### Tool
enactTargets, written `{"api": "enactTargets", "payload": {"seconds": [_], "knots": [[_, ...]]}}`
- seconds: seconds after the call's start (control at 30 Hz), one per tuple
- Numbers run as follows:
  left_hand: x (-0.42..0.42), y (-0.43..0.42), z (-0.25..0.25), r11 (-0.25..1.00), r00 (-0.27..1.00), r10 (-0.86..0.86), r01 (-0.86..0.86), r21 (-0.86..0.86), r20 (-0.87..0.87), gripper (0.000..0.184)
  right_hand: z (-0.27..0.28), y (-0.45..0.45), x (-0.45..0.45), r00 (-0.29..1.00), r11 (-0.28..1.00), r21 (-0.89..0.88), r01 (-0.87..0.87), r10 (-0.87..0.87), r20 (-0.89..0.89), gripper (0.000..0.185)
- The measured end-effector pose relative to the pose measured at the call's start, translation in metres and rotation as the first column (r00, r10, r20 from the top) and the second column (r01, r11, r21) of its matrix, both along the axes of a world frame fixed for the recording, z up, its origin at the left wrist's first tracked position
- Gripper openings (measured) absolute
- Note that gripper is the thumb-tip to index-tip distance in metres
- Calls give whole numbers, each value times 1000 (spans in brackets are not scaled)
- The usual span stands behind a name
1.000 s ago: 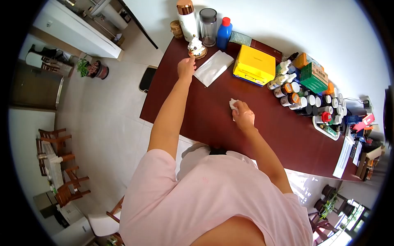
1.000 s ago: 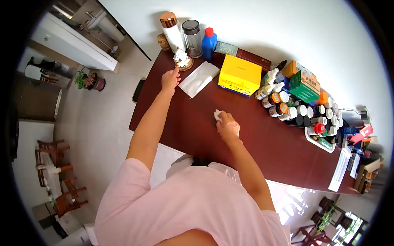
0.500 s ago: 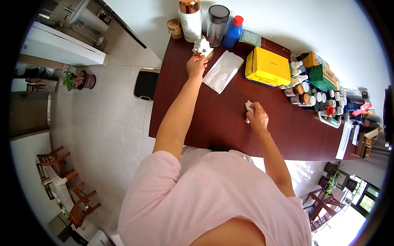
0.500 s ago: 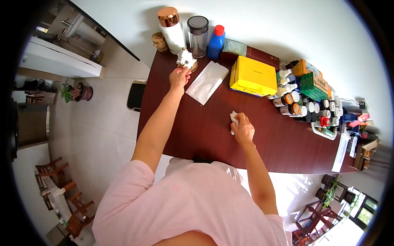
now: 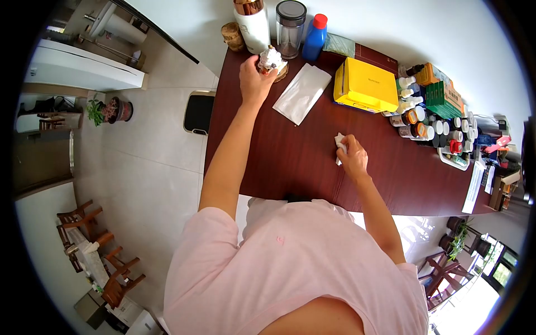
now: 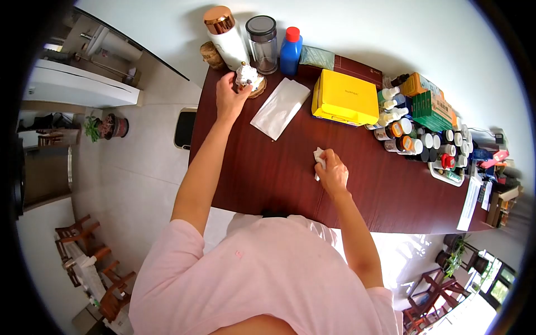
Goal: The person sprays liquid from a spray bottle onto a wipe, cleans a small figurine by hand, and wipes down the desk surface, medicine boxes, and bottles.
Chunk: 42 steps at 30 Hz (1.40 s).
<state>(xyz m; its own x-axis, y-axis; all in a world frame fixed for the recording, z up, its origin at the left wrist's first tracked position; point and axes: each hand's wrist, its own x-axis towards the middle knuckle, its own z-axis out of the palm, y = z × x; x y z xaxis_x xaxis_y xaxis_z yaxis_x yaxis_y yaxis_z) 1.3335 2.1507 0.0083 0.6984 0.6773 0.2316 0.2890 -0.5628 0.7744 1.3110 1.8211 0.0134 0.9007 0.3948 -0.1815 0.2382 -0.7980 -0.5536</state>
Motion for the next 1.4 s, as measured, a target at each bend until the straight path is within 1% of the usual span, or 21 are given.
{"api": "enactTargets", "payload": {"seconds": [0.03, 0.1, 0.13, 0.2, 0.27, 0.33, 0.4, 0.43, 0.47, 0.5, 0.57, 0.63, 0.7, 0.8, 0.9, 0.97, 1.17, 1.27, 1.33, 1.37, 1.4], "knots": [[8, 6, -1, 1000, 1000, -4, 4, 2, -2, 58, 1, 0, 1, 1000, 1000, -9, -29, 29, 6, 25], [19, 14, -1, 988, 990, -141, 140, 64, 10, 62, 12, 3, 1, 998, 998, -18, -57, 57, 10, 26], [19, 13, 14, 984, 985, -173, 173, -33, 0, 60, 23, 10, -2, 995, 997, -58, -40, 45, 86, 25], [19, 17, 20, 982, 981, -184, 180, -62, -57, 58, 34, 27, -3, 986, 995, -96, -19, 34, 162, 24], [17, 19, 21, 978, 973, -195, 184, -96, -120, 56, 36, 51, 3, 972, 971, 195, -137, 93, 217, 22], [14, 18, 21, 976, 972, -208, 200, -82, -112, 53, 37, 86, 15, 979, 922, 356, -150, 89, 182, 21], [9, 13, 25, 975, 972, -212, 204, -82, -106, 51, 13, 121, 38, 964, 868, 496, 9, 124, -235, 29], [7, 11, 26, 975, 972, -216, 208, -80, -95, 48, 18, 140, 45, 930, 837, 538, 102, 111, -350, 31], [4, 9, 26, 972, 971, -226, 219, -86, -83, 47, 6, 161, 54, 852, 735, 612, 291, 92, -515, 31], [1, 7, 27, 972, 970, -225, 218, -88, -86, 47, 5, 177, 61, 850, 736, 610, 292, 92, -518, 31], [-5, 3, 31, 968, 965, -251, 248, -36, -80, 46, 7, 198, 71, 708, 621, 586, 521, 69, -703, 28], [-10, 4, 30, 963, 960, -266, 262, -54, -88, 46, -3, 206, 74, 714, 617, 583, 529, 47, -698, 26], [-12, 6, 32, 957, 949, -278, 287, 41, -146, 49, -10, 208, 74, 721, 615, 579, 535, 24, -693, 25], [-10, 11, 38, 954, 935, -299, 300, -27, -190, 50, -13, 206, 73, 688, 617, 575, 538, 72, -722, 21], [-6, 16, 32, 957, 932, -289, 289, -34, -218, 54, -8, 192, 70, 642, 566, 562, 603, 73, -763, 19], [-3, 18, 32, 955, 926, -293, 292, -40, -239, 54, 0, 177, 67, 567, 470, 569, 675, 161, -807, 17], [-1, 15, 39, 959, 915, -281, 279, -50, -289, 54, 35, 149, 61, 579, 361, 651, 668, 297, -759, 12], [-2, 15, 34, 957, 927, -290, 283, -64, -238, 54, 75, 140, 53, 606, 262, 731, 630, 423, -674, 9], [-2, 15, 31, 954, 929, -299, 298, -36, -218, 54, 124, 132, 38, 676, 190, 817, 545, 478, -562, 9], [-2, 16, 30, 955, 931, -294, 293, -35, -217, 54, 153, 124, 26, 716, 137, 883, 448, 536, -447, 13], [-3, 16, 29, 954, 931, -300, 298, -39, -208, 54, 175, 117, 18, 773, 31, 969, 245, 597, -214, 15]]}}
